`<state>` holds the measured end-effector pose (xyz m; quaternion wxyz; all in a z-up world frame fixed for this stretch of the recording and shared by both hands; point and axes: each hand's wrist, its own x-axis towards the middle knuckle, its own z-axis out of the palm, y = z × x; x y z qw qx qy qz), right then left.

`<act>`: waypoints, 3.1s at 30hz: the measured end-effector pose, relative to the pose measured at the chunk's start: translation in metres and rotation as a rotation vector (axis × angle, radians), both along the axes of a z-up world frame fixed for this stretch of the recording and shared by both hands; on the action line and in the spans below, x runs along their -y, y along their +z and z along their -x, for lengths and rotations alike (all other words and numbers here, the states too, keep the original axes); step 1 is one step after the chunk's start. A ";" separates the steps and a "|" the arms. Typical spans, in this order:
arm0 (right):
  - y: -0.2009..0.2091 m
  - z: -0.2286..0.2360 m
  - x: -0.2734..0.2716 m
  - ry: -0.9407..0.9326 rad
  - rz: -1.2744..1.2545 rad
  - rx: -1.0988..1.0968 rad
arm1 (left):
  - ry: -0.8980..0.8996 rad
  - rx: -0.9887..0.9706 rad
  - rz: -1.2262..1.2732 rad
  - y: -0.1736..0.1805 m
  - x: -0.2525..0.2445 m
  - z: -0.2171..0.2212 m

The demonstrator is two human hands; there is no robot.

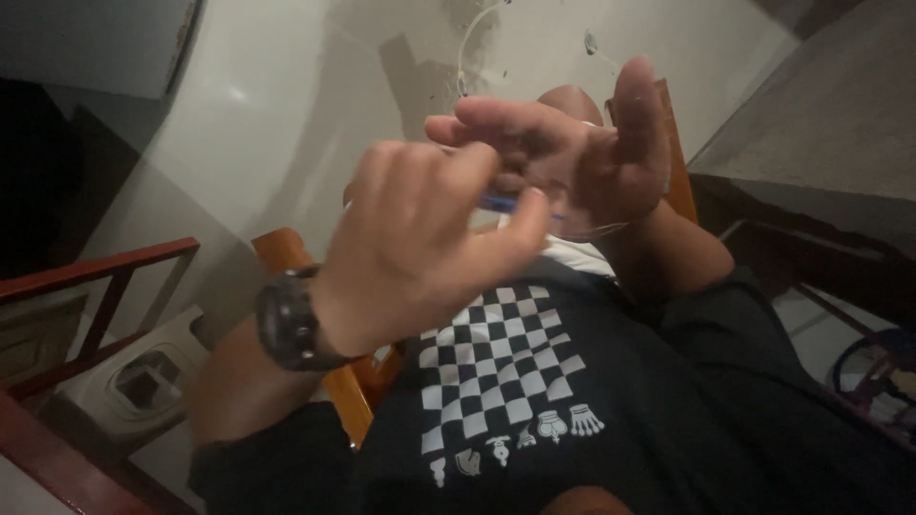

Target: Assembling a fishing rig by cutting line and manipulating components with a tool.

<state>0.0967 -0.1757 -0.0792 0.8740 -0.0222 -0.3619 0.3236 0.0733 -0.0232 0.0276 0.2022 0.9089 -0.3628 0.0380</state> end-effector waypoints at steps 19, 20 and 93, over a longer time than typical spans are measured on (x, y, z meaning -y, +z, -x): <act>-0.008 0.009 -0.010 0.046 0.078 -0.403 | -0.365 -0.275 1.062 0.005 0.000 0.002; -0.011 0.008 -0.013 0.037 0.048 -0.352 | -0.480 -0.423 1.428 0.013 -0.004 0.003; -0.083 -0.011 -0.004 0.103 0.091 -0.048 | -0.545 -0.602 0.925 -0.045 0.008 0.073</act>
